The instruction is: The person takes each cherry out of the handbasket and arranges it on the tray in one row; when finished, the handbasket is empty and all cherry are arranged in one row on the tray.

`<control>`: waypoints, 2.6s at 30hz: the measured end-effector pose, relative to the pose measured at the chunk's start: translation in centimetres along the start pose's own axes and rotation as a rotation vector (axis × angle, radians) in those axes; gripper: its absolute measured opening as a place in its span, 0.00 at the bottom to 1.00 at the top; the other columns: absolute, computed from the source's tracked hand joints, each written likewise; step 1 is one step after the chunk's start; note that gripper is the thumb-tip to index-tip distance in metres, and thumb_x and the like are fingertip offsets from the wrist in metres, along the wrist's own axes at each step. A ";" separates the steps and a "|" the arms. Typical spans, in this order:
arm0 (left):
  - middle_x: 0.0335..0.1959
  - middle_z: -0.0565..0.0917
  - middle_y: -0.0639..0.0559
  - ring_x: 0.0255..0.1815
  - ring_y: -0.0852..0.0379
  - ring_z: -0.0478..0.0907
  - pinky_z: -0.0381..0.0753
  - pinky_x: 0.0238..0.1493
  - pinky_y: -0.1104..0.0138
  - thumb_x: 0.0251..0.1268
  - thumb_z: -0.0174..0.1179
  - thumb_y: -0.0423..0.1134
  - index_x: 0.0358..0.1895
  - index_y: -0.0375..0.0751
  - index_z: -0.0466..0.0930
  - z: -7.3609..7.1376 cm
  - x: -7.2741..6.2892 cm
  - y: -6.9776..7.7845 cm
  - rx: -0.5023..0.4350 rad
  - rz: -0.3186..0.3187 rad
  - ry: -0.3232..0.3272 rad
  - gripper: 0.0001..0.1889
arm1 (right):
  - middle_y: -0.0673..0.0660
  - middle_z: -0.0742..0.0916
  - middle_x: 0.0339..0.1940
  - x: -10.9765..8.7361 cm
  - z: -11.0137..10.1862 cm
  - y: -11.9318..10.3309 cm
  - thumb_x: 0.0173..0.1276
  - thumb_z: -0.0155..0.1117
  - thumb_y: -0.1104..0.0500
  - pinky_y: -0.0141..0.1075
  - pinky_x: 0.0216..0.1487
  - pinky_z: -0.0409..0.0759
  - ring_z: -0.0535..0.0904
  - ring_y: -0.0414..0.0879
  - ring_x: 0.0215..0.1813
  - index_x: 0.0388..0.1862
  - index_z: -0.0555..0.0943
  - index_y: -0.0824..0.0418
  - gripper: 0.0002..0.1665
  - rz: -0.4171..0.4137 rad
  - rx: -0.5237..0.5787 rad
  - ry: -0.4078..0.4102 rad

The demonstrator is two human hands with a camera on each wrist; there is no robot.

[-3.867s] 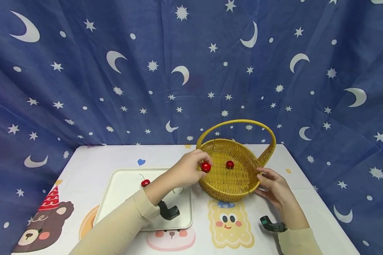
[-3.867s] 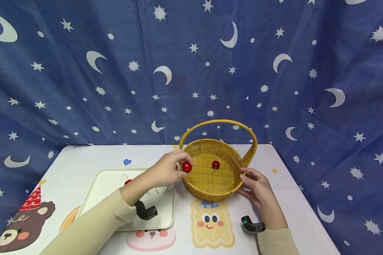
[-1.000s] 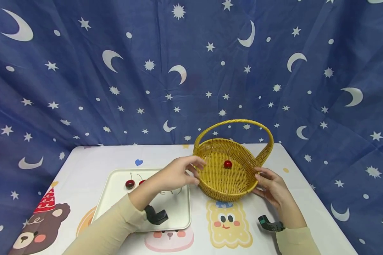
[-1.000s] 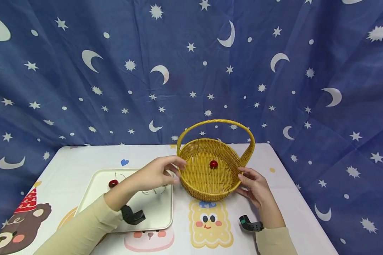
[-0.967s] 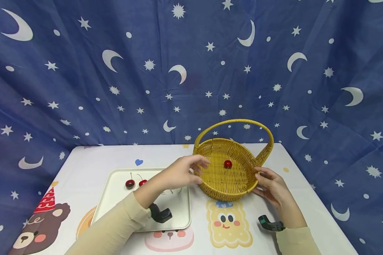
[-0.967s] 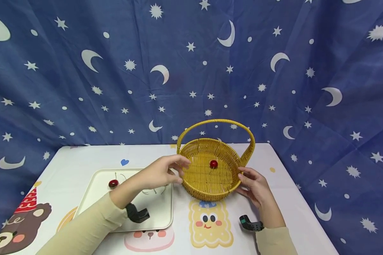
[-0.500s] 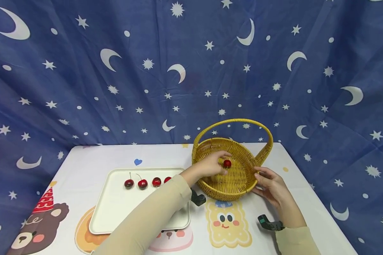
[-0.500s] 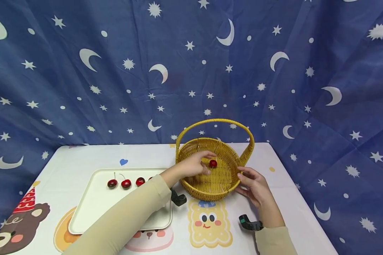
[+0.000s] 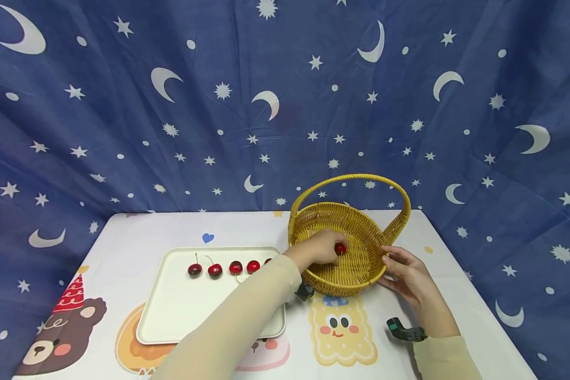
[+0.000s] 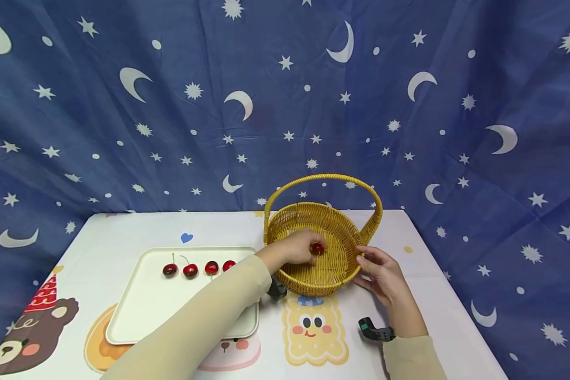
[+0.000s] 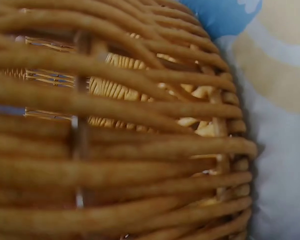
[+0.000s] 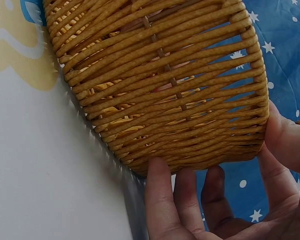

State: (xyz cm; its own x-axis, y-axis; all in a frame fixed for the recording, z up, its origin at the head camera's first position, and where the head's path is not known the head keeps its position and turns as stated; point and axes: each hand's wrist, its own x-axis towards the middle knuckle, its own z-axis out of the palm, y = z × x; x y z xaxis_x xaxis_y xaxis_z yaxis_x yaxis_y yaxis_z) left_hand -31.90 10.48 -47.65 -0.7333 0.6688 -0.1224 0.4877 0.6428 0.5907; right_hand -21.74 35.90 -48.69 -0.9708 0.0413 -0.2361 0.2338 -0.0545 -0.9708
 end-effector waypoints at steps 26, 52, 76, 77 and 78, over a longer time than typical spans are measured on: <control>0.50 0.89 0.55 0.37 0.61 0.83 0.83 0.41 0.69 0.75 0.69 0.41 0.57 0.51 0.87 -4.5 -10.0 0.2 -0.274 0.071 0.259 0.11 | 0.46 0.81 0.57 0.2 0.0 0.2 0.78 0.70 0.58 0.45 0.55 0.91 0.86 0.43 0.57 0.63 0.85 0.45 0.18 0.022 -0.005 0.030; 0.44 0.91 0.35 0.36 0.55 0.89 0.88 0.38 0.67 0.74 0.62 0.25 0.72 0.30 0.76 -9.5 -27.4 -12.8 -0.477 -0.306 0.475 0.24 | 0.46 0.81 0.55 0.1 0.2 0.3 0.80 0.67 0.59 0.44 0.53 0.91 0.86 0.43 0.52 0.64 0.85 0.47 0.17 0.006 0.001 0.031; 0.41 0.86 0.42 0.39 0.47 0.80 0.74 0.35 0.62 0.57 0.81 0.42 0.53 0.36 0.82 -7.8 -30.5 -19.1 -0.068 -0.565 0.458 0.24 | 0.48 0.81 0.57 0.1 0.3 0.2 0.80 0.68 0.57 0.44 0.53 0.91 0.87 0.45 0.52 0.68 0.83 0.49 0.20 0.013 -0.034 0.046; 0.42 0.86 0.41 0.40 0.47 0.80 0.74 0.36 0.62 0.57 0.81 0.40 0.54 0.35 0.82 -7.8 -30.5 -19.2 -0.080 -0.559 0.455 0.25 | 0.48 0.81 0.56 0.1 0.3 0.2 0.80 0.68 0.57 0.44 0.53 0.91 0.87 0.45 0.52 0.67 0.83 0.49 0.20 0.012 -0.035 0.047; 0.43 0.86 0.40 0.41 0.46 0.80 0.74 0.37 0.62 0.57 0.81 0.39 0.55 0.35 0.81 -7.9 -30.5 -19.2 -0.093 -0.553 0.452 0.25 | 0.47 0.81 0.56 0.1 0.2 0.2 0.80 0.67 0.57 0.44 0.53 0.91 0.87 0.45 0.52 0.67 0.83 0.48 0.19 0.011 -0.035 0.047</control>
State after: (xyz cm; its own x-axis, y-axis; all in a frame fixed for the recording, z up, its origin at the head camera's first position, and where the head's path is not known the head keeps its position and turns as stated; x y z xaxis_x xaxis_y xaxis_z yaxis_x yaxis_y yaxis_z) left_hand -22.62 -25.22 -49.00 -0.9954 0.0215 -0.0929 -0.0394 0.7950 0.6054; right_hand -21.78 35.65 -48.91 -0.9649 0.0878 -0.2476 0.2467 -0.0207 -0.9689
